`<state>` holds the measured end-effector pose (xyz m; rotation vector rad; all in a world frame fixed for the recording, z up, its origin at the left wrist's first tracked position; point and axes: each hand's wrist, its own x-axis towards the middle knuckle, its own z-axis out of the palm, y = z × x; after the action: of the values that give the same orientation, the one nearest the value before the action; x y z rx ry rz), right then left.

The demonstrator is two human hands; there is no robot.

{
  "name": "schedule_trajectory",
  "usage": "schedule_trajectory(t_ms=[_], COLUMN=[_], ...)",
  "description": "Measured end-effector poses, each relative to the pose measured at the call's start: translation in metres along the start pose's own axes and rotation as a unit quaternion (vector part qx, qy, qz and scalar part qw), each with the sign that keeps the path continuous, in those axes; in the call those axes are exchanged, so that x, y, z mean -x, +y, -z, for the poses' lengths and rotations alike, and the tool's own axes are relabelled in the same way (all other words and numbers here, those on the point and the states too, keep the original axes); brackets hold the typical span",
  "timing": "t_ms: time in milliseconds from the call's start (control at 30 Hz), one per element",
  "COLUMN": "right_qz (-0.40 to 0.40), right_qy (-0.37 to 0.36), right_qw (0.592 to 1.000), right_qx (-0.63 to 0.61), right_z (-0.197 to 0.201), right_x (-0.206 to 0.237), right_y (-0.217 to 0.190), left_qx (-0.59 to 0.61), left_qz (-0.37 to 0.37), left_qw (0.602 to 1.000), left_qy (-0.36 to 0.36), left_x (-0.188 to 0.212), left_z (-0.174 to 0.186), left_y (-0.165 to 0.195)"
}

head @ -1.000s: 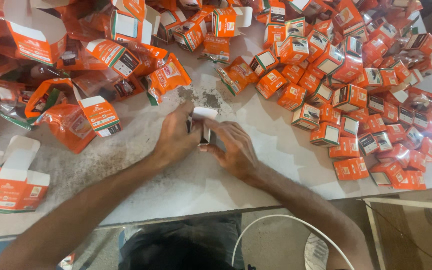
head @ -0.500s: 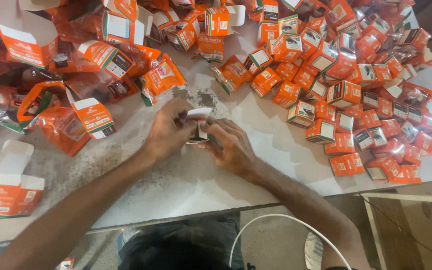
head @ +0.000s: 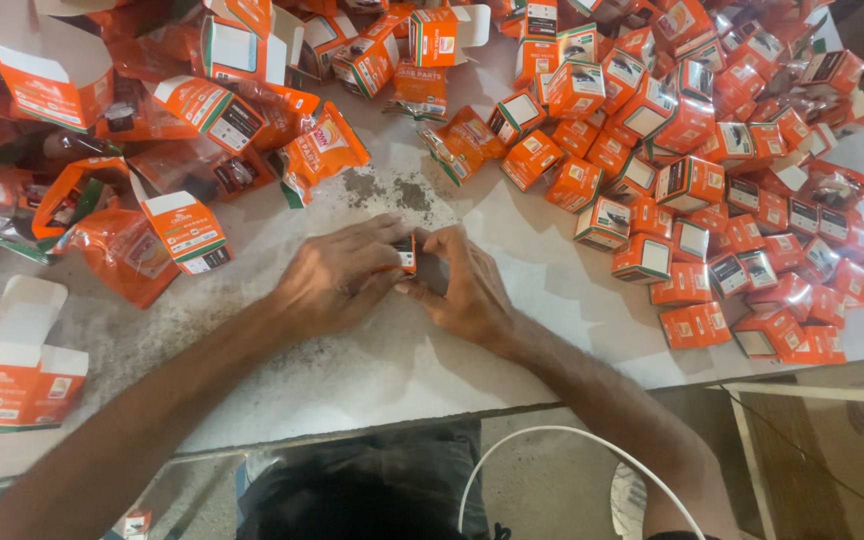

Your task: The person folds small orange cardboard boxes and inserts a packaged sachet into each one, closing the flaps, then places the finished box onto a large pile of completed boxes on the table. They repeat this packing cycle continuously, occasionally brushing spilled powder off the work surface.

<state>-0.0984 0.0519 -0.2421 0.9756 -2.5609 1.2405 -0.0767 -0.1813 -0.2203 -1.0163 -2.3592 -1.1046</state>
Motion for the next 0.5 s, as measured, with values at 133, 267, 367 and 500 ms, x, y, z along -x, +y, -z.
schedule_trajectory(t_ms=[133, 267, 367, 500], right_qz=[0.031, 0.132, 0.162, 0.062], right_qy=[0.009, 0.017, 0.01, 0.156], right_qw=[0.999, 0.991, 0.985, 0.974], right_qx=[-0.007, 0.021, 0.057, 0.151], right_z=[0.003, 0.005, 0.016, 0.048], right_x=[-0.003, -0.004, -0.011, -0.02], right_y=[-0.006, -0.011, -0.01, 0.0], left_qx=[-0.076, -0.123, -0.089, -0.221], left_qz=[-0.072, -0.128, -0.115, -0.026], left_qw=[0.994, 0.983, 0.989, 0.972], left_qy=[-0.032, -0.046, -0.033, 0.075], left_x=[0.004, 0.007, 0.003, -0.017], left_z=[0.002, 0.001, 0.001, 0.017], left_y=[-0.007, -0.002, 0.006, 0.002])
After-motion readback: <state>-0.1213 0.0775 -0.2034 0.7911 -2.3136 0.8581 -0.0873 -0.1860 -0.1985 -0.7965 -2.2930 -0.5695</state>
